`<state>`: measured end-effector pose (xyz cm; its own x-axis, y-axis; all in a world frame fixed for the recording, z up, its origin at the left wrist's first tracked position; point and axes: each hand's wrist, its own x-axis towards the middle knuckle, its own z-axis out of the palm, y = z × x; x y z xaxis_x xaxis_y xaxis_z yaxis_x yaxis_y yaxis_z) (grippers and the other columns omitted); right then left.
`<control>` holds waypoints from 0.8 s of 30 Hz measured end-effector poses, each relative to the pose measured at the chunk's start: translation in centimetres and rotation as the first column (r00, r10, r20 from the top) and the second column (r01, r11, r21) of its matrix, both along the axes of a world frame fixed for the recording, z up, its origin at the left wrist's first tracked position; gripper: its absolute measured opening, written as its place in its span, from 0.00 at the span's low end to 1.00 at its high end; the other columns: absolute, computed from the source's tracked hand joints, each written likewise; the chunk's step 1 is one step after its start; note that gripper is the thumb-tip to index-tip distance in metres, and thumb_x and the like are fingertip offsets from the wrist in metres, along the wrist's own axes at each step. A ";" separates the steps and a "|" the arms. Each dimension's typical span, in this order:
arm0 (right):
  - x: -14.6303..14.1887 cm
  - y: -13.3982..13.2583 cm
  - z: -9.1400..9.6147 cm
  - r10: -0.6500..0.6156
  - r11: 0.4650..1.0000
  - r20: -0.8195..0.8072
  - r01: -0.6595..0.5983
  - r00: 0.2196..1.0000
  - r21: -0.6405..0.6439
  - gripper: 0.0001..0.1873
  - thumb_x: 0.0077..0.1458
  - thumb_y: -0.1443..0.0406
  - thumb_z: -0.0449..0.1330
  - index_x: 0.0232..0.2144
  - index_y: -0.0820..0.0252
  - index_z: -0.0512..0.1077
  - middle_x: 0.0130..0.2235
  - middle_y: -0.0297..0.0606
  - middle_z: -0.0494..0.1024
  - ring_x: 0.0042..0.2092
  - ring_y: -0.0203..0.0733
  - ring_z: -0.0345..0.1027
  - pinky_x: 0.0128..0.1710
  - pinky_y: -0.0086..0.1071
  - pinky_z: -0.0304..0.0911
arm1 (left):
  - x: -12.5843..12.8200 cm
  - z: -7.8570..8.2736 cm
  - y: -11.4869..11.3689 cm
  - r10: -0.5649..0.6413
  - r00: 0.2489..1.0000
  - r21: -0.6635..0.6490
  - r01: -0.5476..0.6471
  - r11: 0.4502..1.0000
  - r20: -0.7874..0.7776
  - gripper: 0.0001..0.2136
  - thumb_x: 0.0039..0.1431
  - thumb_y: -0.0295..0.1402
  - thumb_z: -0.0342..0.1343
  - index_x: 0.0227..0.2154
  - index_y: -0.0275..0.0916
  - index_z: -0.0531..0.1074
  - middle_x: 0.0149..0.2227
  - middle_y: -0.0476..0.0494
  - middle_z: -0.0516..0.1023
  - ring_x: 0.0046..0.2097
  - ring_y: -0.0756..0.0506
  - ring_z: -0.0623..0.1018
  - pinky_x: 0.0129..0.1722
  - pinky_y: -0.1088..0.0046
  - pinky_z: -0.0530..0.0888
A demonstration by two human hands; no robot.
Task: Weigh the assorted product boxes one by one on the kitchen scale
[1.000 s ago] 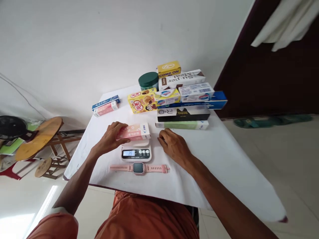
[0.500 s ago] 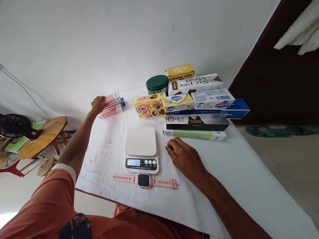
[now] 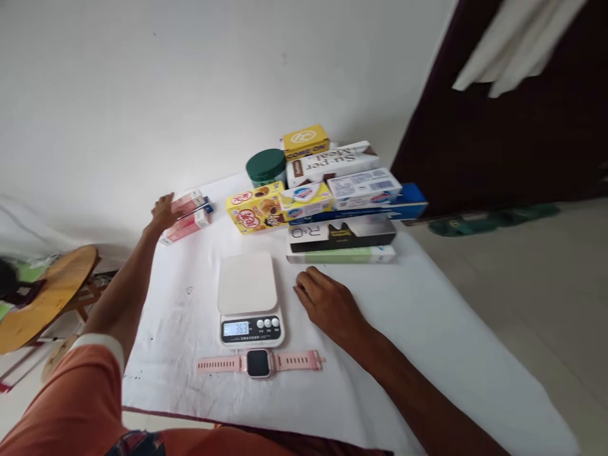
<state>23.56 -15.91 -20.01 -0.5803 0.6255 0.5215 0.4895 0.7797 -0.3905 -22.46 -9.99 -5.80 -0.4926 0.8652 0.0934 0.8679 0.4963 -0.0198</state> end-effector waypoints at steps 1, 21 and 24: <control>0.0 -0.1 0.1 -0.005 1.000 0.011 0.005 1.000 0.002 0.14 0.74 0.66 0.50 0.33 0.55 0.69 0.34 0.37 0.75 0.33 0.40 0.70 0.35 0.34 0.63 | 0.8 0.2 0.0 -0.028 1.000 0.060 0.029 0.998 -0.010 0.32 0.68 0.39 0.54 0.71 0.37 0.54 0.74 0.24 0.57 0.73 0.28 0.60 0.68 0.46 0.61; -0.6 -0.3 2.0 -0.029 0.995 0.235 0.050 0.971 -0.086 0.09 0.71 0.70 0.55 0.43 0.63 0.75 0.46 0.49 0.80 0.46 0.47 0.76 0.44 0.36 0.68 | 31.8 -3.2 -1.7 -0.813 0.578 0.038 0.816 0.577 -0.064 0.17 0.73 0.46 0.53 0.52 0.39 0.71 0.53 0.32 0.77 0.55 0.33 0.74 0.57 0.52 0.68; -0.6 -0.3 2.2 -0.022 0.993 0.232 0.049 0.972 -0.111 0.08 0.70 0.70 0.56 0.43 0.63 0.76 0.45 0.48 0.80 0.46 0.47 0.76 0.43 0.36 0.68 | 31.2 -3.3 -1.3 -0.833 0.552 0.121 0.826 0.551 0.025 0.15 0.72 0.45 0.54 0.51 0.39 0.71 0.51 0.35 0.77 0.52 0.35 0.75 0.55 0.55 0.71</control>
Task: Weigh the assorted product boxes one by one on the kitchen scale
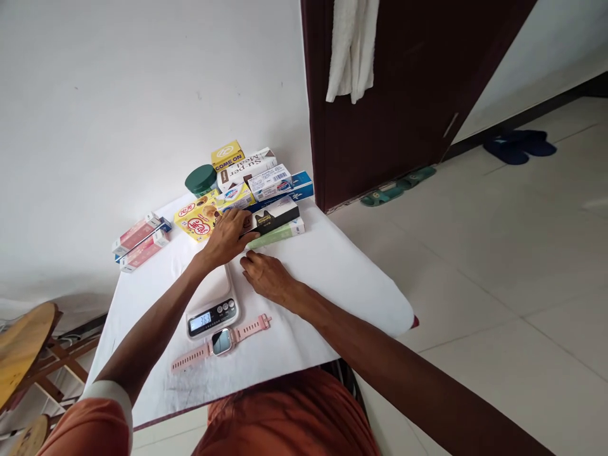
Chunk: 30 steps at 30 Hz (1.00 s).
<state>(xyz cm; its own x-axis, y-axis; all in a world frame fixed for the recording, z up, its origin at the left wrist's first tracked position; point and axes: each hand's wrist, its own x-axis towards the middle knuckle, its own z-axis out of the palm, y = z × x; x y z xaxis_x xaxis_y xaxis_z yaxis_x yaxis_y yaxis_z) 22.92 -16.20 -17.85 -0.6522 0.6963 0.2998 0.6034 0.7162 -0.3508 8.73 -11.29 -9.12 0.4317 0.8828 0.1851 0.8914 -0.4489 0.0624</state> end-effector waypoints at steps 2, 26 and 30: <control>0.0 0.0 0.1 -0.002 1.000 0.006 0.002 1.000 -0.020 0.08 0.70 0.70 0.56 0.43 0.63 0.76 0.45 0.48 0.80 0.46 0.46 0.76 0.44 0.36 0.68 | -0.6 0.2 -0.2 -0.040 0.994 -0.004 0.041 0.999 0.103 0.15 0.72 0.45 0.55 0.50 0.39 0.70 0.49 0.36 0.76 0.51 0.37 0.75 0.53 0.57 0.72; 0.8 0.2 -2.3 0.074 0.995 -0.209 -0.058 0.975 0.080 0.10 0.70 0.65 0.54 0.34 0.56 0.69 0.35 0.38 0.74 0.32 0.41 0.70 0.35 0.34 0.62 | -13.2 -0.3 -17.5 0.324 0.919 -0.137 -0.300 0.944 0.222 0.27 0.67 0.39 0.64 0.66 0.45 0.65 0.59 0.37 0.74 0.59 0.36 0.73 0.59 0.52 0.70; 0.9 0.4 -2.6 0.093 0.992 -0.228 -0.070 0.969 0.109 0.12 0.71 0.63 0.52 0.33 0.55 0.68 0.33 0.36 0.73 0.31 0.41 0.69 0.33 0.34 0.62 | -12.3 -0.2 -17.0 0.298 0.934 -0.132 -0.276 0.952 0.196 0.26 0.66 0.39 0.66 0.63 0.44 0.67 0.56 0.37 0.76 0.58 0.35 0.74 0.59 0.52 0.69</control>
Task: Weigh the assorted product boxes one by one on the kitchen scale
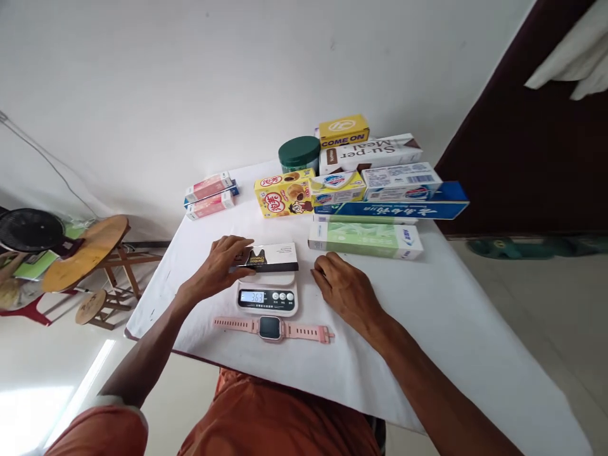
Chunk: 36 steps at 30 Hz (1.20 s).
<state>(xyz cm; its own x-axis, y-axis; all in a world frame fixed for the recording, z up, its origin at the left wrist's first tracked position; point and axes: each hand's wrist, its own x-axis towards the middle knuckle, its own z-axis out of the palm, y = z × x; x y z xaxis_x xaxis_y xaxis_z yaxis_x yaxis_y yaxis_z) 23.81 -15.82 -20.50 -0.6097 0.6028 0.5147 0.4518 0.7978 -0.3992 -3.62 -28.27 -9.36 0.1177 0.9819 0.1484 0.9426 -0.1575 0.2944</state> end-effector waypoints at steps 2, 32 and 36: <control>0.0 0.0 0.1 0.011 1.000 -0.008 -0.011 1.000 0.006 0.12 0.72 0.63 0.52 0.33 0.54 0.68 0.33 0.36 0.73 0.30 0.41 0.69 0.32 0.34 0.61 | -0.1 0.0 0.1 0.000 1.000 0.003 0.000 1.000 -0.001 0.20 0.67 0.37 0.64 0.59 0.43 0.70 0.49 0.40 0.78 0.53 0.38 0.75 0.56 0.55 0.70; -0.5 -0.4 1.5 -0.056 0.997 0.078 0.060 0.995 -0.048 0.13 0.72 0.67 0.51 0.34 0.57 0.71 0.37 0.40 0.75 0.36 0.42 0.69 0.37 0.34 0.61 | -6.2 2.9 13.0 0.158 0.982 0.343 -0.115 0.932 -0.100 0.25 0.64 0.37 0.63 0.62 0.40 0.68 0.59 0.31 0.71 0.61 0.31 0.70 0.62 0.49 0.67; -0.7 -0.4 1.7 -0.076 0.996 0.124 0.081 0.989 -0.042 0.10 0.71 0.68 0.53 0.37 0.59 0.73 0.40 0.42 0.77 0.37 0.42 0.71 0.38 0.33 0.63 | 3.9 2.7 13.9 -0.268 0.951 0.204 0.296 0.933 -0.152 0.20 0.70 0.39 0.59 0.61 0.39 0.69 0.58 0.33 0.74 0.59 0.36 0.74 0.60 0.55 0.72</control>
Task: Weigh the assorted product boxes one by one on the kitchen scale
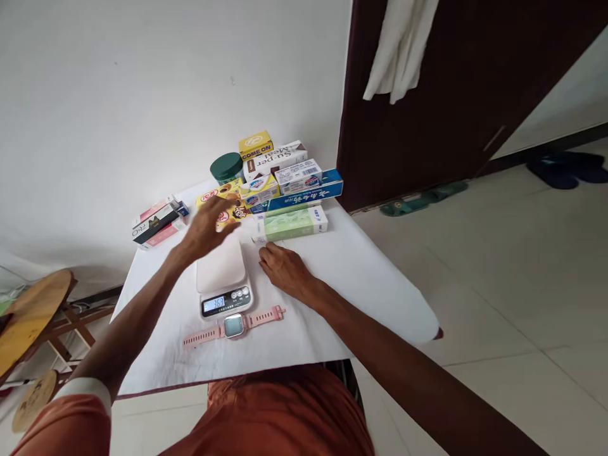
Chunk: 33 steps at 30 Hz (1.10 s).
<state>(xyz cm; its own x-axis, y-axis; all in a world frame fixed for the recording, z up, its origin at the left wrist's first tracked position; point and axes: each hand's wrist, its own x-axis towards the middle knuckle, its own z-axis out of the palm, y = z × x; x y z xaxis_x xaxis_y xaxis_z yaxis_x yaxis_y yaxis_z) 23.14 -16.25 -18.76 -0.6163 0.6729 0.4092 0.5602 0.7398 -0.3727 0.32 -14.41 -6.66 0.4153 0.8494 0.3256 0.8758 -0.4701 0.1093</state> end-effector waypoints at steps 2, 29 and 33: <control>-0.2 0.0 0.0 -0.015 1.000 0.011 0.015 1.000 0.004 0.08 0.70 0.69 0.55 0.39 0.61 0.74 0.42 0.44 0.79 0.40 0.43 0.73 0.40 0.34 0.65 | 4.0 -0.9 0.9 -0.103 0.990 -0.117 0.092 0.989 -0.094 0.20 0.68 0.38 0.62 0.59 0.38 0.71 0.57 0.32 0.75 0.58 0.35 0.75 0.59 0.53 0.72; 0.2 -0.1 -0.2 0.014 1.000 -0.006 -0.014 1.000 -0.005 0.08 0.69 0.70 0.55 0.36 0.58 0.71 0.39 0.41 0.77 0.36 0.42 0.72 0.35 0.33 0.61 | -3.7 0.3 -12.1 0.248 0.968 -0.249 -0.233 0.940 0.030 0.21 0.68 0.42 0.62 0.60 0.43 0.72 0.51 0.38 0.76 0.49 0.38 0.78 0.51 0.54 0.77; 0.3 0.0 -0.5 0.025 1.000 -0.035 -0.026 0.999 -0.015 0.08 0.69 0.69 0.55 0.35 0.57 0.71 0.38 0.40 0.76 0.35 0.42 0.70 0.34 0.34 0.61 | -5.1 -1.5 -13.2 0.284 0.957 -0.263 -0.262 0.928 0.049 0.22 0.68 0.43 0.63 0.61 0.44 0.72 0.52 0.37 0.76 0.52 0.36 0.77 0.55 0.51 0.75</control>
